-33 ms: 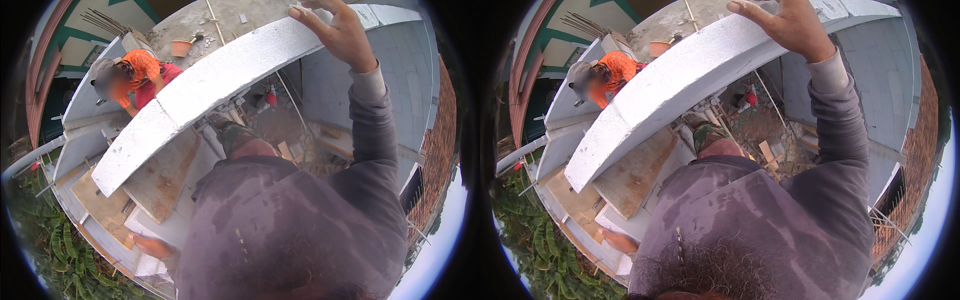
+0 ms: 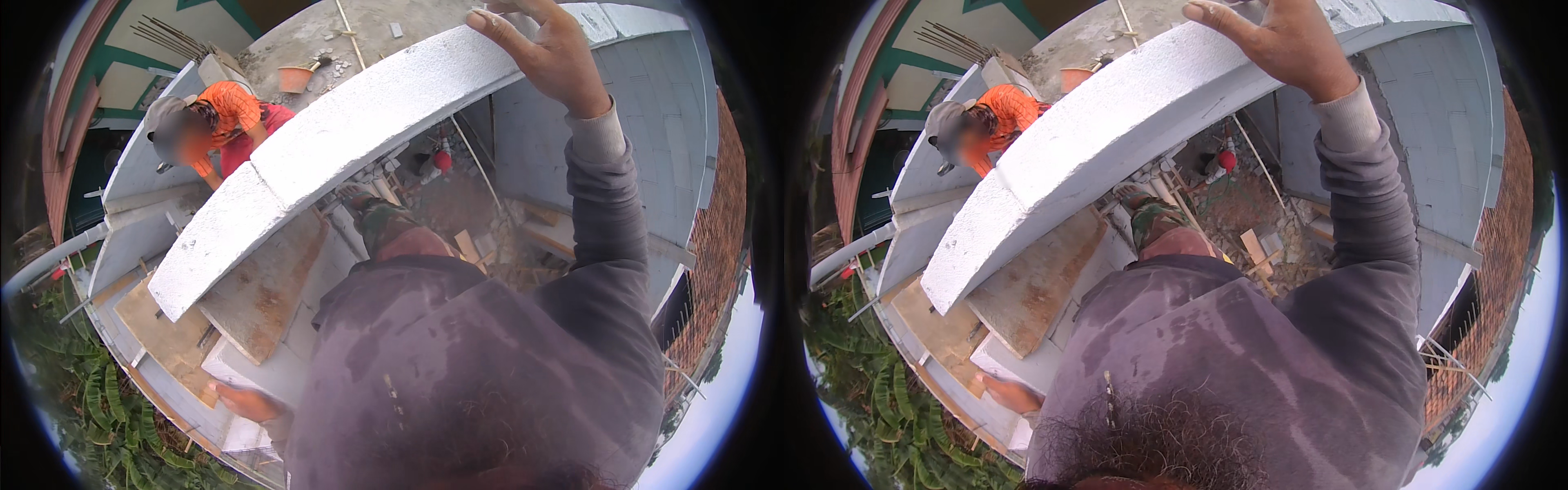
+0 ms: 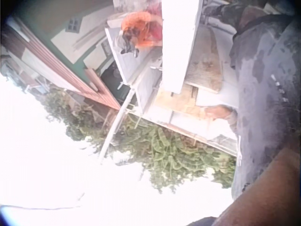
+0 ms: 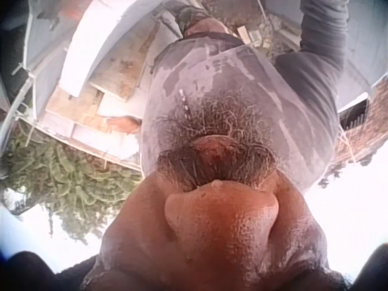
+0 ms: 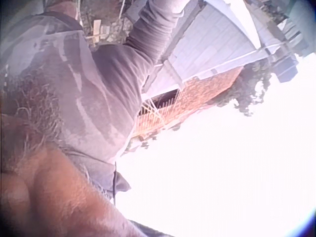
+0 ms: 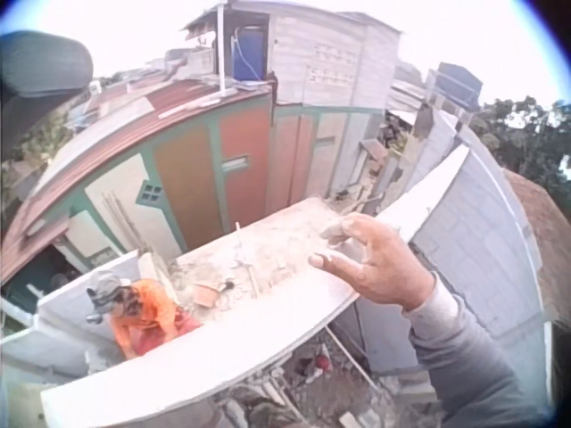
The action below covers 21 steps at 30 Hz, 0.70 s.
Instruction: The person places and aligns lightweight concrete blocks and a wooden board to construct a wall section while working on a bamboo scaffold.
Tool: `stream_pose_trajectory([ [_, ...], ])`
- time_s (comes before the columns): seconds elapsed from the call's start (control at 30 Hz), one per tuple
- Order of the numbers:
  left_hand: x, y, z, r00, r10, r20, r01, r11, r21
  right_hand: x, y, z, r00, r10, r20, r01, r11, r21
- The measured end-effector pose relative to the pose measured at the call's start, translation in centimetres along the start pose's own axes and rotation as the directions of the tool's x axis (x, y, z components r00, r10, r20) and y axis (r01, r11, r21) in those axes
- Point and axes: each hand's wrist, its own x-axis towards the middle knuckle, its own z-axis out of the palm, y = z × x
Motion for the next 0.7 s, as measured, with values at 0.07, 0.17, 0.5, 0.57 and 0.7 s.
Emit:
stream_pose_trajectory([
  [0.07, 0.3, -0.7, 0.1, 1.0, 0.025, 0.0, -0.024, 0.998, -0.052, -0.8, -0.2, 0.2, 0.998, -0.037, -0.042, 0.037, 0.999, 0.014],
  [0.17, 0.7, -1.0, 0.1, 1.0, 0.011, 0.013, -0.008, 0.984, -0.178, -2.1, 0.5, 0.9, 0.984, -0.091, -0.151, 0.1, 0.994, 0.053],
  [0.5, -0.1, -0.1, 0.4, 0.999, -0.02, 0.04, 0.03, 0.961, -0.277, -1.1, 1.1, 0.8, 0.983, 0.045, -0.178, -0.017, 0.988, 0.152],
  [0.57, -0.4, -0.2, 0.4, 0.998, -0.018, 0.067, 0.04, 0.939, -0.342, 0.0, 2.2, 2.2, 0.974, 0.007, -0.227, 0.022, 0.992, 0.122],
  [0.7, 0.0, -1.0, 0.3, 0.999, 0.037, -0.004, -0.037, 0.983, -0.178, -0.4, 3.2, 3.5, 0.978, 0.042, -0.206, -0.043, 0.999, 0.0],
])
